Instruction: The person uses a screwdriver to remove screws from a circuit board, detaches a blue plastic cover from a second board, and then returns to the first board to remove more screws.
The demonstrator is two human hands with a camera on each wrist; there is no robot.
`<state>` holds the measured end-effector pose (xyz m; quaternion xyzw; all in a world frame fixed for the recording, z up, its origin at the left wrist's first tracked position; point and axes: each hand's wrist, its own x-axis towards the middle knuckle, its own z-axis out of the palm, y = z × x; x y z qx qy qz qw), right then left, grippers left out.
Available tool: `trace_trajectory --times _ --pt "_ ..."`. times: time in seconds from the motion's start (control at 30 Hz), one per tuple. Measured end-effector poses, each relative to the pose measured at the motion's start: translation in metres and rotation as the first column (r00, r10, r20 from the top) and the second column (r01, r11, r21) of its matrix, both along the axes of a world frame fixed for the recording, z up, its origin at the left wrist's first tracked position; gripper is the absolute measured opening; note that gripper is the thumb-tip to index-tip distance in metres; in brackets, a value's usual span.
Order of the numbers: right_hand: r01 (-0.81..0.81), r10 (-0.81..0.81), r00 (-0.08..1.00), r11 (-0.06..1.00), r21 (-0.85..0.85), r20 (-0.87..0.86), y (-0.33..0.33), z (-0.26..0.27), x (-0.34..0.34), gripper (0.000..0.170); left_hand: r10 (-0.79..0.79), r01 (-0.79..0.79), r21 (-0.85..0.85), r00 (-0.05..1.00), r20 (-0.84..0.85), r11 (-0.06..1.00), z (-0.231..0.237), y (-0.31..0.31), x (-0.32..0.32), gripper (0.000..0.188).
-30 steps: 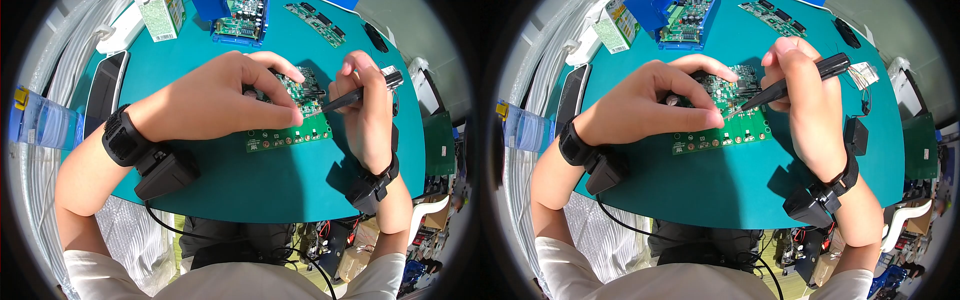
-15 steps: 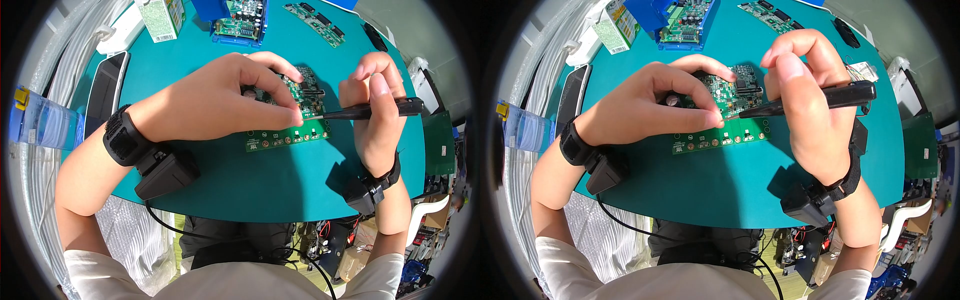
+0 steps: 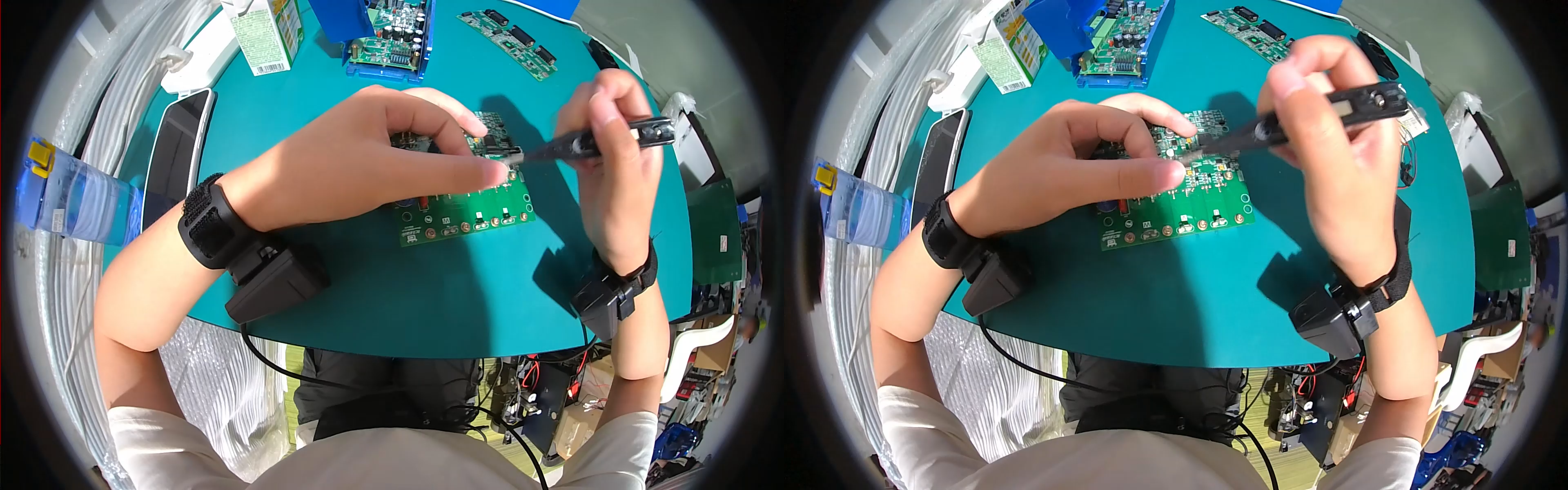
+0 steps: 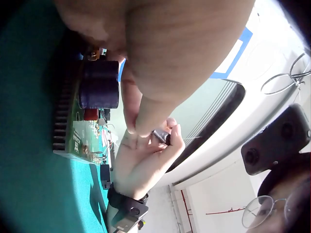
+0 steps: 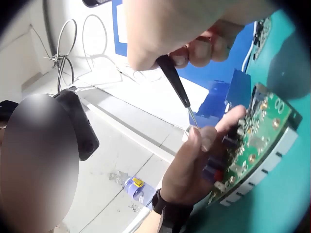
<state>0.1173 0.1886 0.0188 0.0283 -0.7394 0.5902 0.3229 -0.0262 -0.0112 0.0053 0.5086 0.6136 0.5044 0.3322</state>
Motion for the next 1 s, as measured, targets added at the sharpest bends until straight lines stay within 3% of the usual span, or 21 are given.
trace_trajectory --times 0.13,0.2,0.23,0.3,0.47,0.53,0.63,1.0 --pt "0.001 0.008 0.995 0.996 0.086 -0.101 0.019 0.012 0.005 0.019 0.024 -0.024 -0.007 0.997 0.067 1.0 -0.002 0.0 -0.002 0.012" --pt "0.028 -0.029 1.0 0.958 0.287 -0.003 0.028 0.013 0.009 0.025 0.003 -0.004 0.023 1.0 0.024 1.0 -0.005 0.001 -0.004 0.013" --pt "0.077 -0.059 0.996 0.936 0.343 -0.062 0.027 0.009 0.005 0.03 -0.012 0.013 0.051 1.0 -0.017 0.999 -0.007 0.001 -0.005 0.015" --pt "0.079 -0.078 0.997 0.894 0.44 -0.02 0.024 0.008 0.005 0.031 -0.017 0.018 0.042 0.999 -0.03 0.999 -0.007 0.001 -0.005 0.019" --pt "0.051 -0.075 0.996 0.904 0.426 0.041 0.022 0.011 0.006 0.031 -0.024 0.03 0.069 0.996 -0.089 0.997 0.0 -0.001 -0.002 0.027" --pt "0.04 -0.069 0.996 0.899 0.436 0.052 0.021 0.013 0.008 0.031 0.02 -0.014 -0.139 0.999 0.04 0.99 0.013 -0.003 0.003 0.028" --pt "0.005 -0.044 0.996 0.902 0.433 0.08 0.019 0.013 0.009 0.03 -0.003 0.002 -0.072 1.0 -0.021 0.997 0.002 -0.001 0.0 0.029" --pt "-0.024 -0.016 0.996 0.9 0.434 0.088 0.018 0.01 0.007 0.029 -0.013 0.011 -0.07 1.0 -0.026 0.998 0.002 -0.001 0.0 0.027"
